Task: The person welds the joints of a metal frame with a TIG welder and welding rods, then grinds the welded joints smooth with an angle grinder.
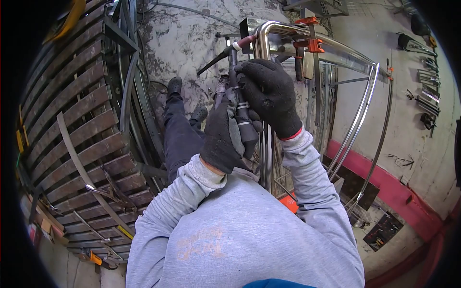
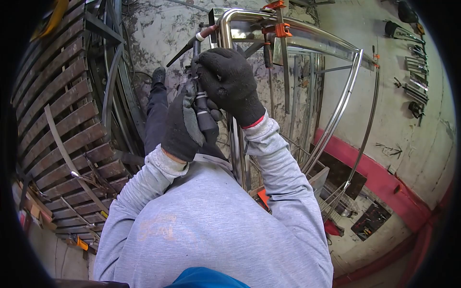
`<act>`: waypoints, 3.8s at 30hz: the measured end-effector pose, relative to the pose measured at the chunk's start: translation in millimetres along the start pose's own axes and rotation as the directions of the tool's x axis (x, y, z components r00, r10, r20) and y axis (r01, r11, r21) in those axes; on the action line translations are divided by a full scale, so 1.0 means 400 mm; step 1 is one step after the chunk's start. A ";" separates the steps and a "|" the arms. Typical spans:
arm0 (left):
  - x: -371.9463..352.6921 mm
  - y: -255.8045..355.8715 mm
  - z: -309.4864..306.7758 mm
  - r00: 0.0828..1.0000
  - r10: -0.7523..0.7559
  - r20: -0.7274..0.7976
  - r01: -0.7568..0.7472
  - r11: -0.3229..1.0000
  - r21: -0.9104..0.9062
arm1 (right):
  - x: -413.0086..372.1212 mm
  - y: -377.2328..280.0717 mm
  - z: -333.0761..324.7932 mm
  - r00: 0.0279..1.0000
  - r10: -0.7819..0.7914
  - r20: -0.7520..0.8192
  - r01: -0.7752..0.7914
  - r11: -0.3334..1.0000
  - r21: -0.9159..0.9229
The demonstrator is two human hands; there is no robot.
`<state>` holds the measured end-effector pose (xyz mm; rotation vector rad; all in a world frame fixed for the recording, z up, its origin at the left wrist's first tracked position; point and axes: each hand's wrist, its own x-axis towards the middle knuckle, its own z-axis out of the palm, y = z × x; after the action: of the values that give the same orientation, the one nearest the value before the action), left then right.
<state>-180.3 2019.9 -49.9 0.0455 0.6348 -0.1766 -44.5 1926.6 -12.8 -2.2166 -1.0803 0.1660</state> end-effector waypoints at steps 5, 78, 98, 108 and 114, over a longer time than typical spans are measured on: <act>0.008 -0.005 -0.009 1.000 -0.011 -0.003 0.011 0.999 -0.037 | -0.002 0.003 0.004 1.000 -0.005 -0.023 0.005 1.000 0.010; -0.012 -0.011 0.005 0.978 0.197 0.068 -0.208 0.898 0.387 | -0.011 0.005 0.015 0.990 0.008 -0.142 0.017 0.984 0.176; -0.004 -0.039 -0.041 0.718 0.530 0.451 -0.551 0.038 0.833 | -0.041 0.007 0.034 0.979 0.136 -0.153 -0.074 0.932 0.355; -0.014 -0.019 0.004 0.936 0.340 0.088 -0.336 0.792 0.510 | -0.016 0.016 0.017 0.991 -0.010 -0.136 0.033 0.985 0.170; -0.005 -0.019 0.010 0.940 0.340 0.020 -0.308 0.824 0.476 | -0.015 0.020 0.017 0.989 -0.042 -0.142 0.066 0.985 0.162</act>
<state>-180.9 2012.2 -45.2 0.6355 0.6282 0.0055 -45.8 1921.9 -23.9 -2.0166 -1.0120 0.0749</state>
